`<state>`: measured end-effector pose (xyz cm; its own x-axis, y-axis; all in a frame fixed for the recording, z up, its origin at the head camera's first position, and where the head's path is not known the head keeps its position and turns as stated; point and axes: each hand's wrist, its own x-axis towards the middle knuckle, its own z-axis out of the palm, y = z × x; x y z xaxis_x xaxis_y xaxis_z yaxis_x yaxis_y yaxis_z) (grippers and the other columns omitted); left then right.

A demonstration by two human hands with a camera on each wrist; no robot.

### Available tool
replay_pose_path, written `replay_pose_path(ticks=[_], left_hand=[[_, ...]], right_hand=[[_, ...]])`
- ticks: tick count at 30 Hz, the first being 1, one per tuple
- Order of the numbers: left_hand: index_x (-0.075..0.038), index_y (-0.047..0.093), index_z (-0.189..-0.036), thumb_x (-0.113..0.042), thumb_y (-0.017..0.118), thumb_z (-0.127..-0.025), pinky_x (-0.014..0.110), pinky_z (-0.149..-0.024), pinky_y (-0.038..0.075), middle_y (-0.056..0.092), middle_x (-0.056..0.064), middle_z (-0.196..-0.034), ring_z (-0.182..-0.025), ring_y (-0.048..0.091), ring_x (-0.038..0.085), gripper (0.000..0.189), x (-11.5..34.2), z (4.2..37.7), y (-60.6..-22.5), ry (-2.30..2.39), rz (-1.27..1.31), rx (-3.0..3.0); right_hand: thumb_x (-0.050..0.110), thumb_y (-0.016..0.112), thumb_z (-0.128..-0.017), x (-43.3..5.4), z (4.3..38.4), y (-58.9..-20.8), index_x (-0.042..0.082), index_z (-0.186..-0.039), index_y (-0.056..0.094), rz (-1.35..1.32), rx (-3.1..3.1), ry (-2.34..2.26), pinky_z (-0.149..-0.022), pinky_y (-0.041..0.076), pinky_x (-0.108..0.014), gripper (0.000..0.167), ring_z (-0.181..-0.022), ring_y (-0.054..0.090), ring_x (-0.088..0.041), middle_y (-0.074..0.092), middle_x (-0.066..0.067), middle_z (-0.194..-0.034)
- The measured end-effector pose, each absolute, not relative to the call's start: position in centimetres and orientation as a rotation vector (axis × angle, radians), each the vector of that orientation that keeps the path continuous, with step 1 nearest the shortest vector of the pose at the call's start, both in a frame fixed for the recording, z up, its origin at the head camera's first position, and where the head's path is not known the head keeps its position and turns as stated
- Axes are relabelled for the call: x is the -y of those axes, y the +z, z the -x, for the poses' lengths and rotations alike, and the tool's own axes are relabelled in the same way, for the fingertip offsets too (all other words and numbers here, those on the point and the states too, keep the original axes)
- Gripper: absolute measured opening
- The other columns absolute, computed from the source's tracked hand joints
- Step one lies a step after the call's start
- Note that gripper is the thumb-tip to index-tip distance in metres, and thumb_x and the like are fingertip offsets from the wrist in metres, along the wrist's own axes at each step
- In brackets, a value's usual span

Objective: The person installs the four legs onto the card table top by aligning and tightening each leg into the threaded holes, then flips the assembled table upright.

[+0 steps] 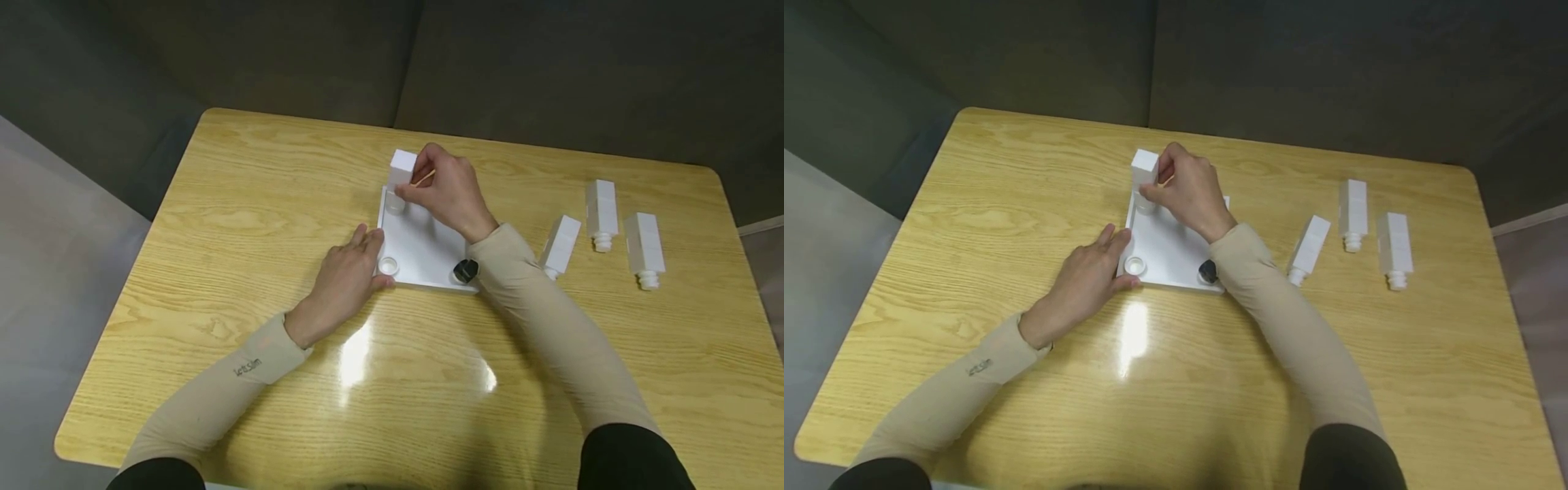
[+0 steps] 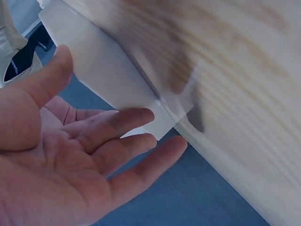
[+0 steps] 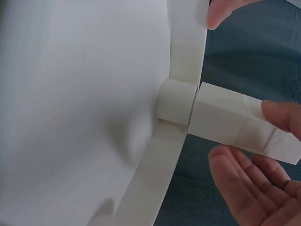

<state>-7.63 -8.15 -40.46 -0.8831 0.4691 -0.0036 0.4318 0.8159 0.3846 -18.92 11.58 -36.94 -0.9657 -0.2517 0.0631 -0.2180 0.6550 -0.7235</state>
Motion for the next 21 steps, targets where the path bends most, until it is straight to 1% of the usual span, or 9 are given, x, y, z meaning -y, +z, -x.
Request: replay_pose_path(ticks=[2, 6, 9, 14, 21], left_hand=[[0.016, 0.050, -0.149, -0.033, 0.084, -0.091, 0.062, -0.098, 0.059, 0.055, 0.030, -0.151, -0.147, 0.048, 0.045, 0.083, 8.16, 7.64, -40.46, 0.575, -0.731, -2.906], [0.016, 0.050, -0.149, -0.032, 0.085, -0.091, 0.062, -0.096, 0.059, 0.057, 0.031, -0.149, -0.146, 0.049, 0.046, 0.083, 8.18, 7.64, -40.54, 0.573, -0.746, -2.916], [0.016, 0.050, -0.149, -0.031, 0.085, -0.090, 0.062, -0.096, 0.059, 0.056, 0.031, -0.149, -0.146, 0.049, 0.046, 0.083, 8.20, 7.63, -40.58, 0.580, -0.748, -2.911], [0.016, 0.050, -0.150, -0.031, 0.085, -0.090, 0.062, -0.097, 0.059, 0.055, 0.031, -0.150, -0.146, 0.048, 0.046, 0.084, 8.23, 7.56, -40.51, 0.592, -0.746, -2.899], [0.016, 0.050, -0.150, -0.032, 0.086, -0.090, 0.062, -0.096, 0.059, 0.056, 0.031, -0.150, -0.147, 0.048, 0.046, 0.085, 8.26, 7.47, -40.37, 0.599, -0.732, -2.892]], right_hand=[[0.021, 0.092, -0.091, -11.57, 19.01, -36.94, 0.002, -0.113, 0.064, 0.407, -2.822, -1.212, -0.074, 0.052, -0.030, 0.041, -0.092, 0.076, -0.026, 0.076, -0.012, -0.102], [0.023, 0.093, -0.091, -11.50, 19.09, -36.94, 0.001, -0.130, 0.065, 0.432, -2.837, -1.187, -0.072, 0.047, -0.031, 0.053, -0.087, 0.071, -0.025, 0.076, -0.012, -0.099], [0.025, 0.094, -0.091, -11.45, 19.08, -36.98, 0.002, -0.136, 0.068, 0.459, -2.854, -1.170, -0.070, 0.044, -0.033, 0.057, -0.083, 0.065, -0.025, 0.074, -0.012, -0.095], [0.025, 0.095, -0.090, -11.40, 19.00, -37.20, 0.003, -0.133, 0.073, 0.510, -2.869, -1.168, -0.069, 0.042, -0.033, 0.053, -0.081, 0.063, -0.024, 0.072, -0.012, -0.091], [0.022, 0.095, -0.090, -11.47, 18.95, -37.31, 0.003, -0.130, 0.073, 0.504, -2.873, -1.169, -0.068, 0.042, -0.033, 0.049, -0.080, 0.062, -0.026, 0.072, -0.012, -0.089]])
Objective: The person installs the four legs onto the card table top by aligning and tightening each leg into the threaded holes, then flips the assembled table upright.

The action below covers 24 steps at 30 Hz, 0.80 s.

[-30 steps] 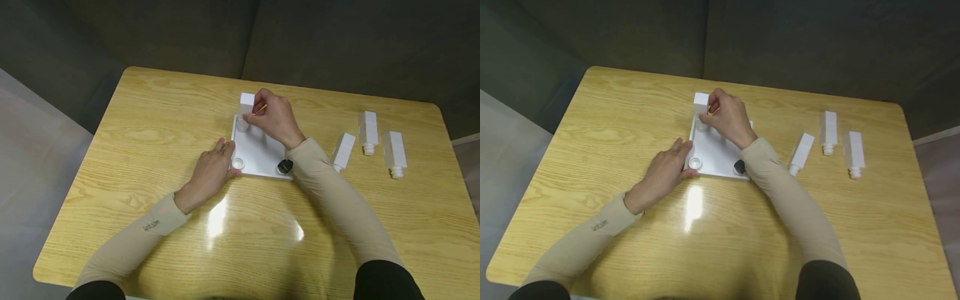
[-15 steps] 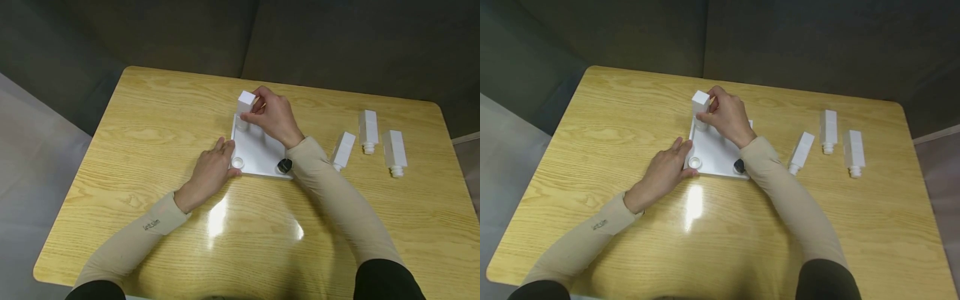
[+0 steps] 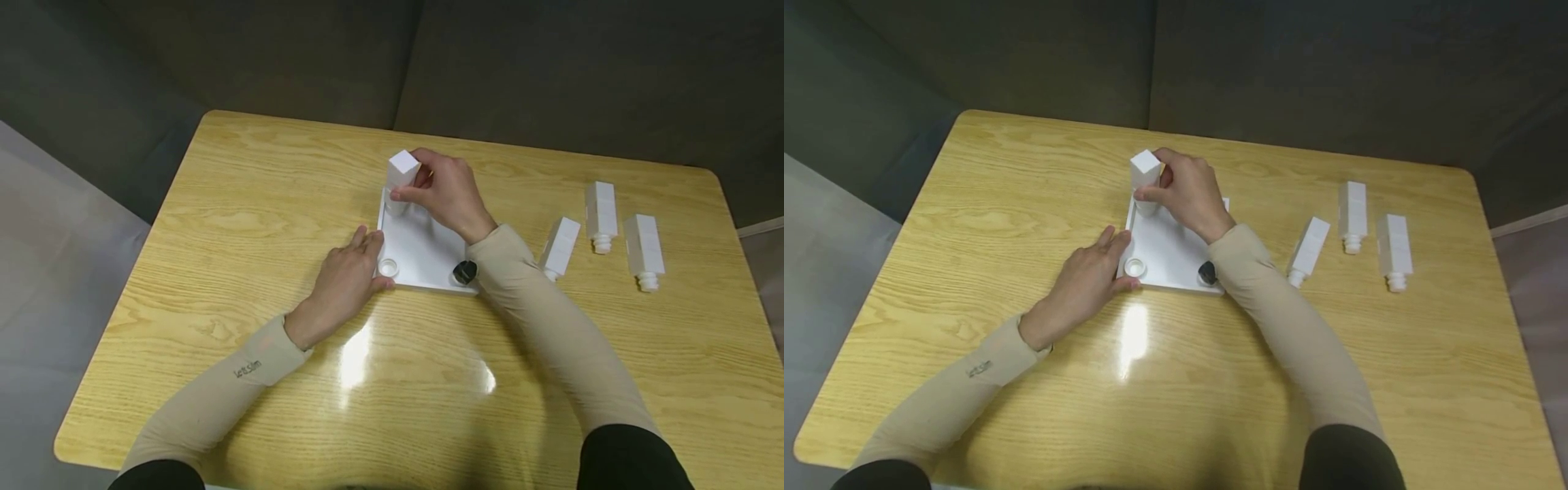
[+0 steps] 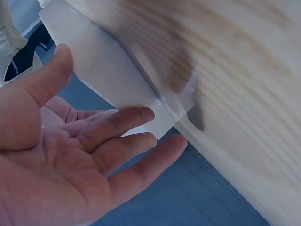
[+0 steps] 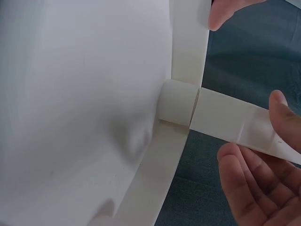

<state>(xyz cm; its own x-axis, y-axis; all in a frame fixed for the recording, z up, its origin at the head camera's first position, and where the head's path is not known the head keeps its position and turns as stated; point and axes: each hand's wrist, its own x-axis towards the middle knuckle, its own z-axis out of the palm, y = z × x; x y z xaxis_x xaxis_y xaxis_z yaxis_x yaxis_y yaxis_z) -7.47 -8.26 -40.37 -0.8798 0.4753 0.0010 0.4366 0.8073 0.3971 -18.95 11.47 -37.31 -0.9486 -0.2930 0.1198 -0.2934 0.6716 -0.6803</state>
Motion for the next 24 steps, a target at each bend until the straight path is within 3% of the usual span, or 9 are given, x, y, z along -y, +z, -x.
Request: replay_pose_path(ticks=[13, 20, 24], left_hand=[[0.015, 0.050, -0.151, -0.033, 0.084, -0.091, 0.063, -0.099, 0.058, 0.054, 0.029, -0.153, -0.149, 0.046, 0.045, 0.085, 8.24, 7.46, -40.42, 0.588, -0.698, -2.886], [0.014, 0.050, -0.152, -0.033, 0.083, -0.092, 0.063, -0.102, 0.056, 0.053, 0.029, -0.154, -0.150, 0.045, 0.045, 0.083, 8.23, 7.45, -40.53, 0.586, -0.678, -2.877], [0.014, 0.050, -0.151, -0.033, 0.083, -0.092, 0.063, -0.101, 0.057, 0.054, 0.029, -0.153, -0.149, 0.046, 0.044, 0.083, 8.22, 7.48, -40.49, 0.582, -0.684, -2.884]], right_hand=[[0.015, 0.083, -0.095, -11.55, 18.96, -37.24, -0.002, -0.126, 0.069, -0.428, 2.895, 1.208, -0.074, 0.047, -0.032, 0.038, -0.088, 0.070, -0.027, 0.075, -0.014, -0.097], [0.017, 0.089, -0.092, -11.57, 18.86, -37.15, 0.003, -0.108, 0.066, -0.408, 2.886, 1.256, -0.073, 0.049, -0.030, 0.031, -0.086, 0.071, -0.024, 0.076, -0.012, -0.097], [0.019, 0.090, -0.092, -11.50, 18.82, -37.00, 0.004, -0.106, 0.066, -0.386, 2.895, 1.261, -0.076, 0.051, -0.030, 0.032, -0.091, 0.072, -0.024, 0.075, -0.012, -0.101]])
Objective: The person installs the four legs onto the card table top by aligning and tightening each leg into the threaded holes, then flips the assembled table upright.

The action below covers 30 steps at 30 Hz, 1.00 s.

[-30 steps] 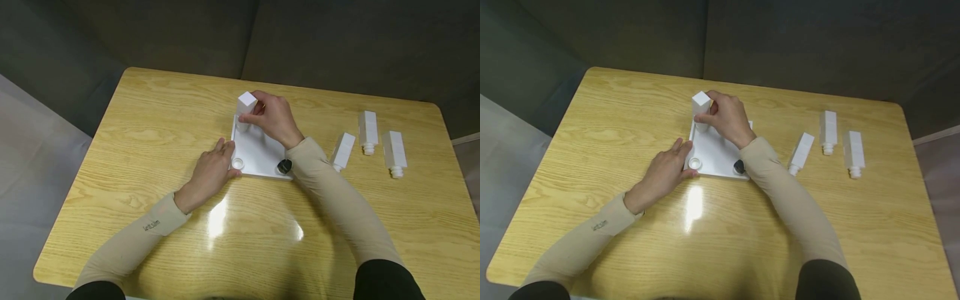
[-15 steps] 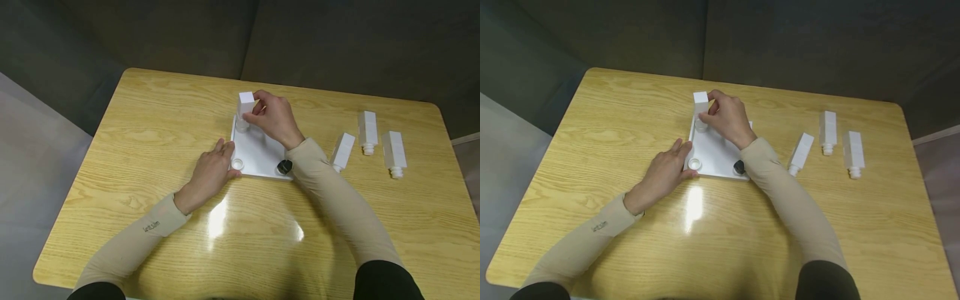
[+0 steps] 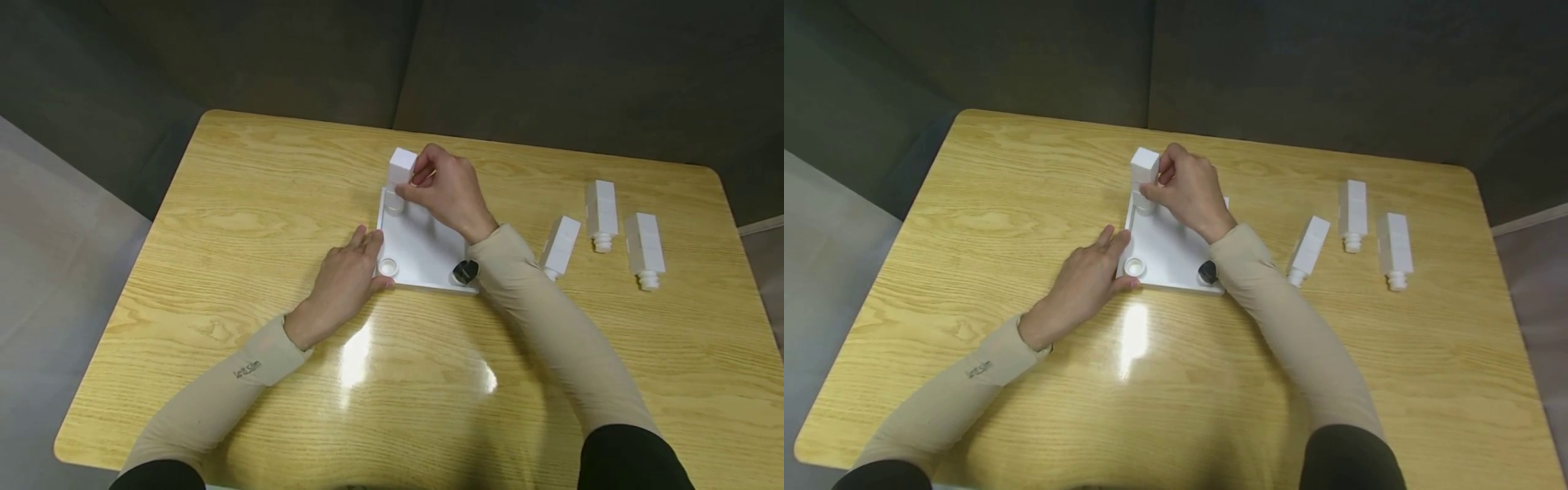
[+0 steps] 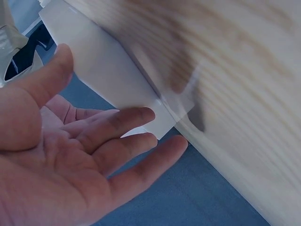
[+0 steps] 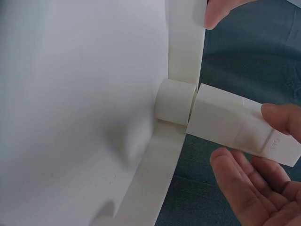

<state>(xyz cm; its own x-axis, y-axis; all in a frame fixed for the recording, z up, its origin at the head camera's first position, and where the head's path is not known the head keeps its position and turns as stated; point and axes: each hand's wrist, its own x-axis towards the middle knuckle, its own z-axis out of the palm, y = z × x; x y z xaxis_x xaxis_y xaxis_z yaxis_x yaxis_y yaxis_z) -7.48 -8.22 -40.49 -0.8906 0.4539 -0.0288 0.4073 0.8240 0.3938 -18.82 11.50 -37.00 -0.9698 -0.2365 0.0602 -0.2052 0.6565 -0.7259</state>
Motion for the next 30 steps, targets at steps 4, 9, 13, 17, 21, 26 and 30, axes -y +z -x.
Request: replay_pose_path(ticks=[4, 9, 13, 17, 21, 26, 30], left_hand=[[0.015, 0.049, -0.152, -0.033, 0.083, -0.092, 0.063, -0.100, 0.057, 0.054, 0.029, -0.153, -0.149, 0.046, 0.044, 0.084, 8.23, 7.51, -40.41, 0.585, -0.683, -2.881], [0.015, 0.050, -0.152, -0.033, 0.084, -0.091, 0.062, -0.099, 0.058, 0.054, 0.029, -0.152, -0.149, 0.046, 0.044, 0.085, 8.23, 7.55, -40.35, 0.575, -0.685, -2.885], [0.015, 0.050, -0.152, -0.032, 0.085, -0.091, 0.062, -0.099, 0.058, 0.055, 0.029, -0.152, -0.149, 0.046, 0.044, 0.084, 8.24, 7.63, -40.45, 0.580, -0.684, -2.885], [0.015, 0.050, -0.152, -0.032, 0.085, -0.091, 0.063, -0.099, 0.057, 0.055, 0.030, -0.152, -0.149, 0.046, 0.044, 0.084, 8.24, 7.67, -40.48, 0.581, -0.681, -2.882], [0.015, 0.049, -0.152, -0.032, 0.085, -0.091, 0.063, -0.100, 0.057, 0.055, 0.030, -0.152, -0.149, 0.046, 0.045, 0.085, 8.21, 7.67, -40.42, 0.572, -0.681, -2.878], [0.015, 0.048, -0.153, -0.033, 0.084, -0.092, 0.064, -0.103, 0.054, 0.054, 0.030, -0.153, -0.150, 0.044, 0.045, 0.086, 8.16, 7.70, -40.35, 0.589, -0.649, -2.855], [0.015, 0.047, -0.154, -0.034, 0.083, -0.092, 0.062, -0.103, 0.055, 0.053, 0.030, -0.154, -0.151, 0.044, 0.045, 0.087, 8.13, 7.66, -40.24, 0.597, -0.633, -2.840]], right_hand=[[0.021, 0.092, -0.091, -11.46, 18.90, -36.93, 0.003, -0.106, 0.065, 0.371, -2.822, -1.211, -0.077, 0.051, -0.030, 0.035, -0.093, 0.073, -0.025, 0.076, -0.013, -0.103], [0.023, 0.094, -0.090, -11.38, 19.05, -36.98, 0.001, -0.125, 0.066, 0.404, -2.829, -1.191, -0.072, 0.047, -0.032, 0.050, -0.087, 0.069, -0.025, 0.075, -0.012, -0.099], [0.024, 0.096, -0.089, -11.33, 19.08, -37.01, 0.004, -0.137, 0.068, 0.447, -2.847, -1.179, -0.070, 0.044, -0.033, 0.059, -0.084, 0.065, -0.026, 0.073, -0.013, -0.094], [0.022, 0.096, -0.089, -11.30, 19.02, -37.02, 0.003, -0.132, 0.071, 0.478, -2.854, -1.184, -0.070, 0.044, -0.033, 0.053, -0.083, 0.065, -0.026, 0.073, -0.013, -0.094], [0.021, 0.095, -0.089, -11.33, 18.91, -37.03, 0.002, -0.132, 0.071, 0.480, -2.851, -1.187, -0.070, 0.044, -0.033, 0.052, -0.082, 0.064, -0.026, 0.073, -0.014, -0.095], [0.020, 0.094, -0.089, -11.37, 18.89, -37.11, 0.001, -0.130, 0.071, 0.494, -2.859, -1.190, -0.068, 0.044, -0.033, 0.050, -0.080, 0.064, -0.025, 0.073, -0.014, -0.093], [0.018, 0.093, -0.090, -11.38, 18.83, -37.12, 0.001, -0.130, 0.070, 0.479, -2.862, -1.177, -0.067, 0.044, -0.033, 0.049, -0.079, 0.064, -0.026, 0.074, -0.015, -0.093]])
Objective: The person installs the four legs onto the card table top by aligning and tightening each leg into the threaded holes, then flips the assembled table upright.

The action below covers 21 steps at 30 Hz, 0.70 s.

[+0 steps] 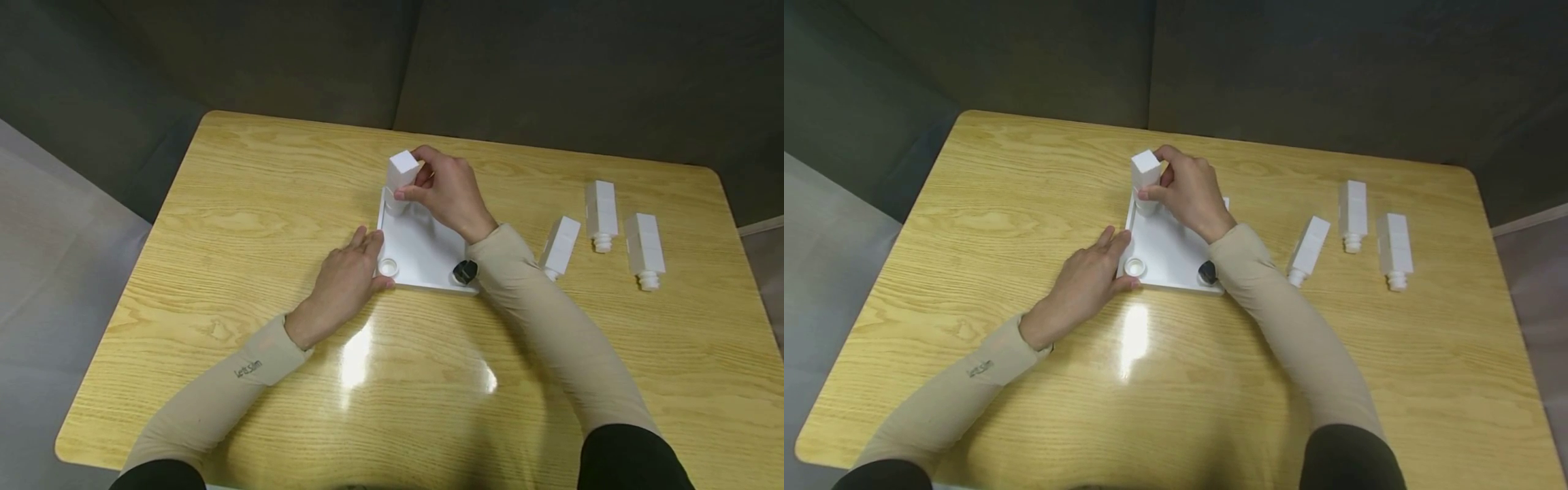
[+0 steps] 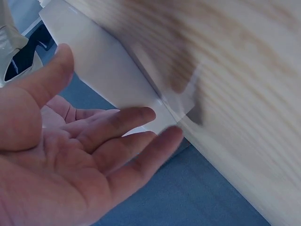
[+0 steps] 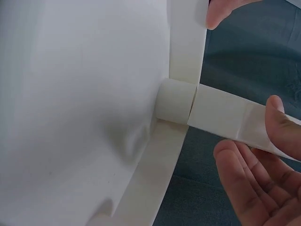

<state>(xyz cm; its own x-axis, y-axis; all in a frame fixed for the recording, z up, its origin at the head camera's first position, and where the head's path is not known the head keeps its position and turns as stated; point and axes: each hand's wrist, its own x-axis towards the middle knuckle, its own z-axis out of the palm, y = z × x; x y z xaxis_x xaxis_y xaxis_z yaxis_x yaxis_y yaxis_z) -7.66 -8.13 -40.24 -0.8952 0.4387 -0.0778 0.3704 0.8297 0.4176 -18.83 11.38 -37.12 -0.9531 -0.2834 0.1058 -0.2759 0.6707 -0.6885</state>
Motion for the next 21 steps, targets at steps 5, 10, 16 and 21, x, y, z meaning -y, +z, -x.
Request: replay_pose_path(ticks=[5, 10, 16, 21], left_hand=[[0.016, 0.047, -0.154, -0.033, 0.083, -0.092, 0.059, -0.099, 0.058, 0.053, 0.031, -0.152, -0.150, 0.045, 0.045, 0.087, 8.12, 7.64, -40.25, 0.604, -0.641, -2.842], [0.016, 0.047, -0.153, -0.034, 0.084, -0.092, 0.059, -0.099, 0.058, 0.054, 0.031, -0.151, -0.150, 0.045, 0.045, 0.088, 8.15, 7.61, -40.29, 0.604, -0.641, -2.853], [0.015, 0.047, -0.154, -0.035, 0.083, -0.092, 0.059, -0.099, 0.058, 0.053, 0.030, -0.153, -0.150, 0.044, 0.045, 0.087, 8.19, 7.59, -40.35, 0.597, -0.635, -2.848], [0.016, 0.047, -0.154, -0.034, 0.083, -0.092, 0.059, -0.097, 0.058, 0.054, 0.029, -0.152, -0.150, 0.045, 0.045, 0.087, 8.19, 7.55, -40.39, 0.594, -0.642, -2.853]], right_hand=[[0.015, 0.092, -0.093, -11.37, 18.82, -37.01, 0.001, -0.131, 0.070, 0.445, -2.856, -1.171, -0.066, 0.046, -0.033, 0.046, -0.080, 0.068, -0.026, 0.077, -0.015, -0.096], [0.016, 0.093, -0.091, -11.37, 18.79, -36.79, 0.002, -0.128, 0.070, 0.423, -2.849, -1.169, -0.069, 0.046, -0.033, 0.045, -0.083, 0.070, -0.025, 0.078, -0.014, -0.096], [0.018, 0.094, -0.090, -11.36, 18.80, -36.93, 0.002, -0.114, 0.066, 0.414, -2.832, -1.210, -0.074, 0.053, -0.032, 0.040, -0.088, 0.074, -0.025, 0.076, -0.013, -0.099], [0.019, 0.094, -0.090, -11.30, 18.79, -36.94, 0.003, -0.108, 0.064, 0.394, -2.804, -1.235, -0.083, 0.060, -0.040, 0.038, -0.098, 0.078, -0.028, 0.074, -0.013, -0.107]])
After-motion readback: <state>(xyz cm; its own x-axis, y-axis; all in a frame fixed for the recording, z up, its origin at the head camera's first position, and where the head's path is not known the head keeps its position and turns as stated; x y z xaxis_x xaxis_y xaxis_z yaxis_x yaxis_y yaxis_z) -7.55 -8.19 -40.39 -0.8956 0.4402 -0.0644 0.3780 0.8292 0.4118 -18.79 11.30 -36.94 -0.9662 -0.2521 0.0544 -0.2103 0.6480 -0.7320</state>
